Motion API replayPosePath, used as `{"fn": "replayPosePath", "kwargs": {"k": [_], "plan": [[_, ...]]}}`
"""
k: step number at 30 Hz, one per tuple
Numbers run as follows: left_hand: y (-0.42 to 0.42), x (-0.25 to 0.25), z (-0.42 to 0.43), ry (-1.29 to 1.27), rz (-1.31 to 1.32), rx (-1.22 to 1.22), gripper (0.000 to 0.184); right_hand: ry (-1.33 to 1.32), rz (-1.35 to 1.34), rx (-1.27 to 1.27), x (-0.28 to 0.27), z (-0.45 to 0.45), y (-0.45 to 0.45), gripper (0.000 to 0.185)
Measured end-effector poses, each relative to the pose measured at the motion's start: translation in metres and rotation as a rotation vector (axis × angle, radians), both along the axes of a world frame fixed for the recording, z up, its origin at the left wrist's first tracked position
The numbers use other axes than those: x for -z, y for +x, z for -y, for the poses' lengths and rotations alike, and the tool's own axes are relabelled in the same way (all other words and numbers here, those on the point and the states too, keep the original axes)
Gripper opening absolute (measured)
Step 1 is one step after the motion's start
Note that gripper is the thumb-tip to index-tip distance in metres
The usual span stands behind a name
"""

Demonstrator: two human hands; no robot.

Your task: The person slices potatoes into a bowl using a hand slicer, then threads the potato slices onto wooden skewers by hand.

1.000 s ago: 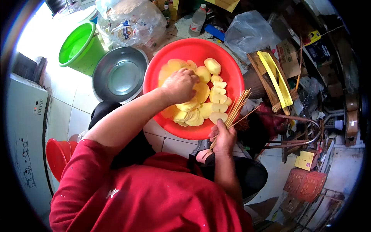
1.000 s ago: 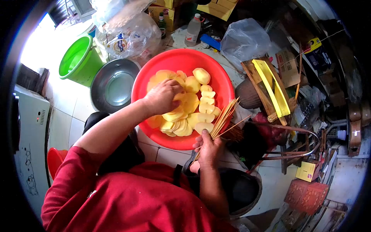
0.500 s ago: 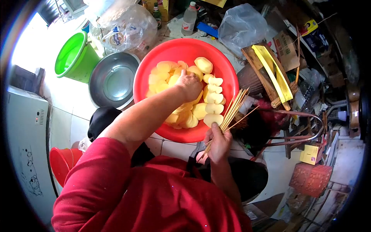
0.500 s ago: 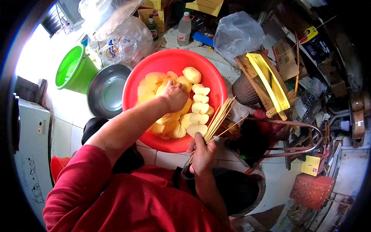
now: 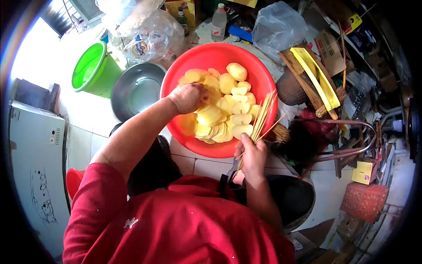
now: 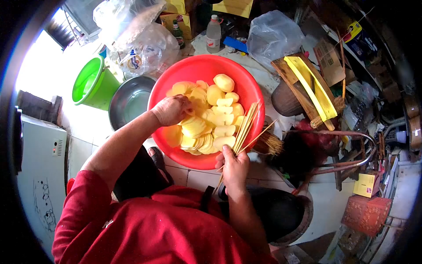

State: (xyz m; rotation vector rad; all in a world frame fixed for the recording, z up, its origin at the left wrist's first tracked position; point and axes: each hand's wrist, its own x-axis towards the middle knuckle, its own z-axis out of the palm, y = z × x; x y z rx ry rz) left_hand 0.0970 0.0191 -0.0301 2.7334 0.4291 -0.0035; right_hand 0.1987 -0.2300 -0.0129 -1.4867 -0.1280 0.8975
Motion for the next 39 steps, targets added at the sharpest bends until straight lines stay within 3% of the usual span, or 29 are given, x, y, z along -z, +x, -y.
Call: {"fn": "replayPosePath", "kwargs": {"k": [9, 11, 14, 17, 21, 26, 32, 39], "plan": [[-0.033, -0.027, 0.011, -0.180, 0.022, -0.151, 0.035, -0.233, 0.002, -0.302, 0.007, -0.004, 0.017, 0.020], [-0.042, -0.031, 0.008, -0.159, 0.106, -0.197, 0.032, -0.318, 0.130, -0.359, 0.002, 0.000, 0.018, 0.021], [-0.045, -0.032, -0.004, -0.345, 0.208, -0.494, 0.021, -0.447, 0.254, -0.389, -0.011, 0.001, 0.017, 0.022], [-0.035, -0.021, -0.008, -0.369, 0.222, -0.514, 0.019, -0.563, 0.358, -0.406, -0.024, 0.004, 0.012, 0.022], [-0.006, -0.011, -0.002, -0.296, 0.166, -0.401, 0.023, -0.534, 0.466, -0.372, -0.032, 0.008, 0.014, 0.021], [0.008, -0.020, -0.002, -0.163, -0.225, -0.037, 0.047, -0.385, 0.474, -0.408, -0.051, 0.002, 0.018, 0.019], [0.016, -0.028, 0.003, 0.026, -0.317, 0.103, 0.037, -0.376, 0.489, -0.607, -0.088, -0.020, 0.034, 0.018], [0.002, -0.036, -0.014, -0.139, -0.066, -0.186, 0.023, -0.261, 0.384, -0.623, -0.057, -0.048, 0.046, 0.021]]}}
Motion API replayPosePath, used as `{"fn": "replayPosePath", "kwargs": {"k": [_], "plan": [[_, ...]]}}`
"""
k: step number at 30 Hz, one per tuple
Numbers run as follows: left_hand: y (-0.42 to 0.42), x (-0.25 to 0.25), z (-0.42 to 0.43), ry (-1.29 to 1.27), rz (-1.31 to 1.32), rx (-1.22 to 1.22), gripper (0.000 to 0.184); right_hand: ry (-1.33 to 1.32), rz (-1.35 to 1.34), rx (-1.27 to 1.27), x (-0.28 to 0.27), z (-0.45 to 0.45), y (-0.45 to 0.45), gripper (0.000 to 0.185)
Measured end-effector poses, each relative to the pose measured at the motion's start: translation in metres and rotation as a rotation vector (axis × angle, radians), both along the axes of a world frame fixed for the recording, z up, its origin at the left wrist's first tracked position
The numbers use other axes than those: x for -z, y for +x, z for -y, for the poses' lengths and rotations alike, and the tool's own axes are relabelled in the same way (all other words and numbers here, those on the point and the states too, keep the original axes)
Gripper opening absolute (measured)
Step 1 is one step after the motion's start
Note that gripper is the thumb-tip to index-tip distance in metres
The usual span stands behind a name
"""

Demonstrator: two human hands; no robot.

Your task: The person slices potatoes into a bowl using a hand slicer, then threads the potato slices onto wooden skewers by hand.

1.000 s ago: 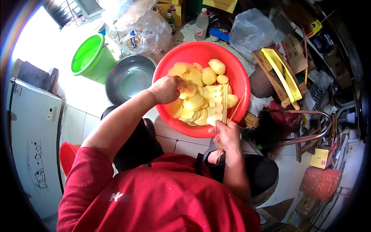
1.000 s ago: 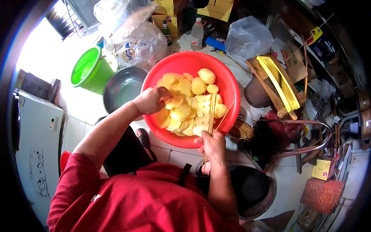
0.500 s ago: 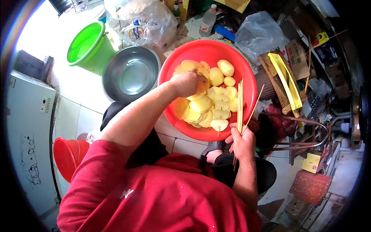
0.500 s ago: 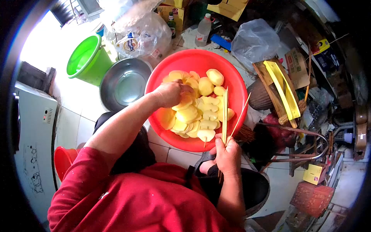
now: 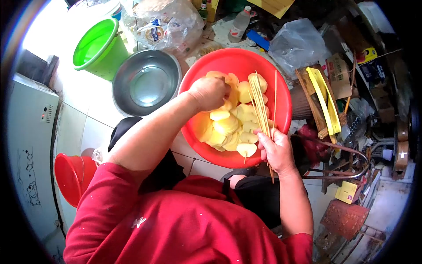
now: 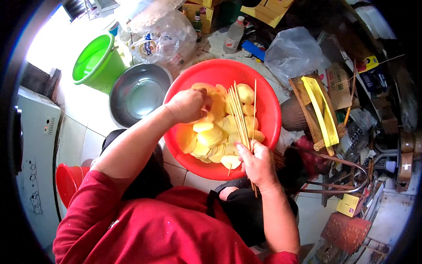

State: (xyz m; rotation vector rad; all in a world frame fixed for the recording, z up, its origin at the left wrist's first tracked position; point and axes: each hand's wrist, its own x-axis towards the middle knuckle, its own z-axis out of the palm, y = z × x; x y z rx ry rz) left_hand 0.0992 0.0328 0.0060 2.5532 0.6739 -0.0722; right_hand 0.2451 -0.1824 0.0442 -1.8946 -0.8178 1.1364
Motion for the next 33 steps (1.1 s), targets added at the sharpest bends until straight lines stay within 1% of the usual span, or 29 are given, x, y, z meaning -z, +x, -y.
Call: {"fn": "replayPosePath", "kwargs": {"k": [2, 4, 5, 6, 8, 9, 10, 13, 15, 16, 18, 20, 22, 23, 25, 26, 28, 29, 30, 32, 33], "plan": [[-0.006, 0.004, -0.011, -0.017, 0.068, -0.036, 0.021, 0.024, -0.086, 0.020, 0.013, -0.006, -0.005, 0.021], [-0.016, 0.007, -0.016, -0.288, 0.199, -0.212, 0.025, 0.089, -0.146, 0.120, 0.015, -0.010, -0.016, 0.022], [-0.019, 0.007, -0.016, -0.354, 0.195, -0.289, 0.027, 0.164, -0.186, 0.122, 0.007, -0.013, -0.023, 0.023], [-0.021, 0.010, -0.019, -0.379, 0.187, -0.346, 0.026, 0.167, -0.196, 0.130, 0.001, -0.013, -0.025, 0.023], [-0.027, 0.003, -0.018, -0.438, 0.235, -0.462, 0.025, 0.263, -0.272, 0.114, -0.008, -0.012, -0.026, 0.025], [-0.029, -0.001, -0.020, -0.476, 0.245, -0.503, 0.023, 0.271, -0.259, 0.114, -0.009, -0.011, -0.025, 0.026], [-0.031, -0.005, -0.022, -0.449, 0.235, -0.488, 0.023, 0.270, -0.265, 0.118, -0.010, -0.009, -0.025, 0.026], [-0.033, 0.004, -0.027, -0.427, 0.237, -0.513, 0.023, 0.249, -0.294, 0.101, -0.015, -0.008, -0.027, 0.028], [-0.030, 0.003, -0.021, -0.326, 0.224, -0.475, 0.024, 0.256, -0.293, 0.099, -0.014, -0.008, -0.028, 0.027], [-0.030, 0.008, -0.020, -0.325, 0.222, -0.476, 0.024, 0.263, -0.286, 0.101, -0.013, -0.008, -0.029, 0.027], [-0.028, 0.020, -0.017, -0.018, 0.169, -0.332, 0.029, 0.254, -0.293, 0.104, -0.010, -0.008, -0.030, 0.026], [-0.024, 0.017, -0.012, -0.014, 0.137, -0.345, 0.030, 0.245, -0.295, 0.109, -0.009, -0.007, -0.029, 0.026], [-0.023, 0.017, -0.010, 0.241, 0.287, -0.379, 0.035, 0.214, -0.262, 0.110, -0.009, -0.007, -0.029, 0.026], [-0.024, 0.012, -0.011, 0.240, 0.285, -0.378, 0.035, 0.213, -0.263, 0.111, -0.009, -0.006, -0.029, 0.026], [-0.026, -0.004, -0.015, 0.030, -0.022, -0.291, 0.039, 0.201, -0.257, 0.124, -0.008, -0.004, -0.030, 0.026], [-0.028, -0.006, -0.013, 0.030, -0.025, -0.291, 0.039, 0.201, -0.259, 0.124, -0.008, -0.004, -0.031, 0.026], [-0.034, -0.009, 0.000, 0.036, -0.192, 0.040, 0.043, 0.200, -0.254, 0.115, -0.009, -0.004, -0.032, 0.025], [-0.035, -0.004, 0.008, 0.112, -0.206, 0.038, 0.044, 0.200, -0.254, 0.114, -0.009, -0.004, -0.032, 0.025], [-0.034, 0.003, 0.011, 0.112, -0.206, 0.037, 0.044, 0.204, -0.238, 0.103, -0.008, -0.005, -0.032, 0.025], [-0.033, 0.012, 0.016, 0.203, -0.140, 0.007, 0.044, 0.206, -0.221, 0.089, -0.007, -0.005, -0.034, 0.025], [-0.033, 0.013, 0.016, 0.225, -0.153, -0.007, 0.041, 0.210, -0.229, 0.087, -0.006, -0.006, -0.035, 0.025]]}}
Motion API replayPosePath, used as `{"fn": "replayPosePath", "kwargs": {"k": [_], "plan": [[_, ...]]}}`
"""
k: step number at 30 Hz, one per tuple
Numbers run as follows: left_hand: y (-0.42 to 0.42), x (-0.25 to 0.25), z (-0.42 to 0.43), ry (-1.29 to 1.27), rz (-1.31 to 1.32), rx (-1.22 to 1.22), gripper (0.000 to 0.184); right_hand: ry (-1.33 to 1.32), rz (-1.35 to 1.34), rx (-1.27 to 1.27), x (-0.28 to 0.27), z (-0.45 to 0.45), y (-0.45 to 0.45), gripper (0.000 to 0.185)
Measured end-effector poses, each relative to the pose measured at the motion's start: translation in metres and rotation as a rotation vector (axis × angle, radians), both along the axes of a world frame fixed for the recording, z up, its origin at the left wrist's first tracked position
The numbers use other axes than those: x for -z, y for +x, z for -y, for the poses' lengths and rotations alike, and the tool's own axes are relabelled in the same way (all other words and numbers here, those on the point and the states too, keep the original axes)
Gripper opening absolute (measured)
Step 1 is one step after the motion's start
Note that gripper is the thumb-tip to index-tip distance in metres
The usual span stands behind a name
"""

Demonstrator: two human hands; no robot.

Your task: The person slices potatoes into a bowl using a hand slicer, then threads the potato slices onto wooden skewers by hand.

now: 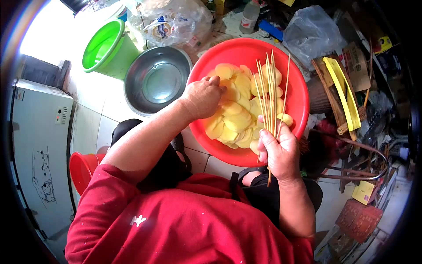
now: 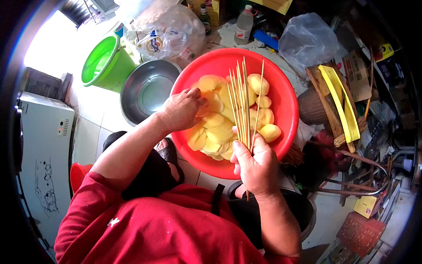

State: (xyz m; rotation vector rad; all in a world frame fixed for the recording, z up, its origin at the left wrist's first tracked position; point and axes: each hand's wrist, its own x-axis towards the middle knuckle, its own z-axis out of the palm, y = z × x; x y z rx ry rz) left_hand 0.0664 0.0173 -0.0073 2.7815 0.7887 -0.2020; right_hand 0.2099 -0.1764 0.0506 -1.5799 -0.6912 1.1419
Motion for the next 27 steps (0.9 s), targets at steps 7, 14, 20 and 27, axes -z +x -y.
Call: {"fn": "replayPosePath", "kwargs": {"k": [7, 14, 20, 27], "plan": [[-0.005, -0.006, -0.016, -0.062, 0.143, -0.142, 0.037, 0.023, -0.011, 0.006, 0.001, 0.002, -0.001, 0.024], [-0.022, -0.013, -0.037, -0.653, 0.412, -0.400, 0.025, 0.005, 0.037, -0.007, 0.000, 0.005, -0.001, 0.025], [-0.012, -0.009, -0.017, -0.369, 0.262, -0.296, 0.020, -0.009, 0.040, -0.032, 0.003, 0.004, -0.001, 0.025], [-0.012, -0.016, -0.013, -0.145, 0.423, -0.266, 0.012, -0.075, 0.030, -0.093, 0.007, 0.004, -0.003, 0.024]]}}
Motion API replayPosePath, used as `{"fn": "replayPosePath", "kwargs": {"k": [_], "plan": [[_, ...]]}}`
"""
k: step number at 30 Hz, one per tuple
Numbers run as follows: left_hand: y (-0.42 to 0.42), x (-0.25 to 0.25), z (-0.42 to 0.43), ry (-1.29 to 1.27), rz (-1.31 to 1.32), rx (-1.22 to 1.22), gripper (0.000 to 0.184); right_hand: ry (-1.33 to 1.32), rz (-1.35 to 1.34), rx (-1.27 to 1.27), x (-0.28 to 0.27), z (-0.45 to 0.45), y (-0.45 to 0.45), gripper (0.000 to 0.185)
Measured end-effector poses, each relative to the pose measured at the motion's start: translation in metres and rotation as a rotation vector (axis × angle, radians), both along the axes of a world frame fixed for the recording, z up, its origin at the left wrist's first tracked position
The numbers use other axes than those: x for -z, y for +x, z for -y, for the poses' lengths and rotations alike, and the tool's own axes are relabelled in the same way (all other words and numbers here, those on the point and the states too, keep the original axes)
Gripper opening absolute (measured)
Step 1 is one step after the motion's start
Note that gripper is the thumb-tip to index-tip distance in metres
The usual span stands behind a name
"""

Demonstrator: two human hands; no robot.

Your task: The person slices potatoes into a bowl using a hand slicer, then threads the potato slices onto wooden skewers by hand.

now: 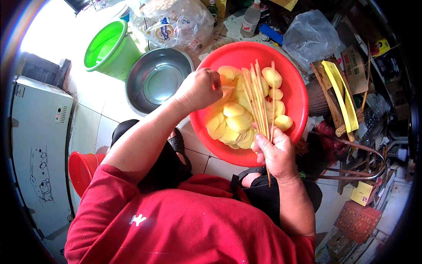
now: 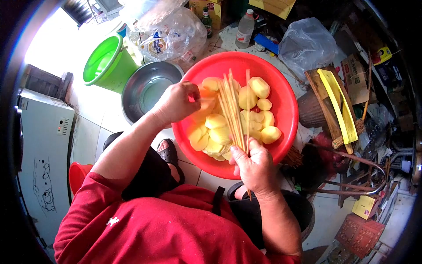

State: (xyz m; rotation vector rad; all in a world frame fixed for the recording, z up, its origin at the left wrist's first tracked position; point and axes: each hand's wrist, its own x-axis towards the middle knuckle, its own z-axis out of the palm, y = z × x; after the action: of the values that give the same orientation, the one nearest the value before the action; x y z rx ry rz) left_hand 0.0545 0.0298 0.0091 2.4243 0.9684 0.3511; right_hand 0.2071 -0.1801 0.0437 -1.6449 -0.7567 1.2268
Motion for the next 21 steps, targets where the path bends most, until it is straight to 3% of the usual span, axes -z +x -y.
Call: {"fn": "replayPosePath", "kwargs": {"k": [1, 2, 4, 5, 14, 21], "plan": [[0.001, -0.007, -0.002, -0.209, 0.019, -0.086, 0.010, -0.018, -0.014, -0.029, 0.001, 0.000, -0.001, 0.023], [0.001, -0.007, -0.005, -0.208, 0.022, -0.089, 0.010, -0.017, -0.011, -0.032, 0.001, -0.001, -0.001, 0.023], [0.001, -0.008, -0.009, -0.983, 0.592, -0.210, 0.005, -0.031, -0.114, -0.050, 0.001, -0.004, -0.003, 0.023], [0.000, -0.011, -0.009, -1.068, 0.661, -0.203, 0.006, -0.024, -0.147, -0.045, 0.001, -0.004, -0.003, 0.023], [0.002, -0.021, 0.003, -1.368, 0.947, -0.329, 0.016, 0.091, -0.348, 0.017, 0.003, -0.009, -0.005, 0.016], [0.000, -0.018, 0.005, -1.399, 1.048, -0.306, 0.015, 0.080, -0.371, 0.007, 0.004, -0.013, -0.007, 0.012]]}}
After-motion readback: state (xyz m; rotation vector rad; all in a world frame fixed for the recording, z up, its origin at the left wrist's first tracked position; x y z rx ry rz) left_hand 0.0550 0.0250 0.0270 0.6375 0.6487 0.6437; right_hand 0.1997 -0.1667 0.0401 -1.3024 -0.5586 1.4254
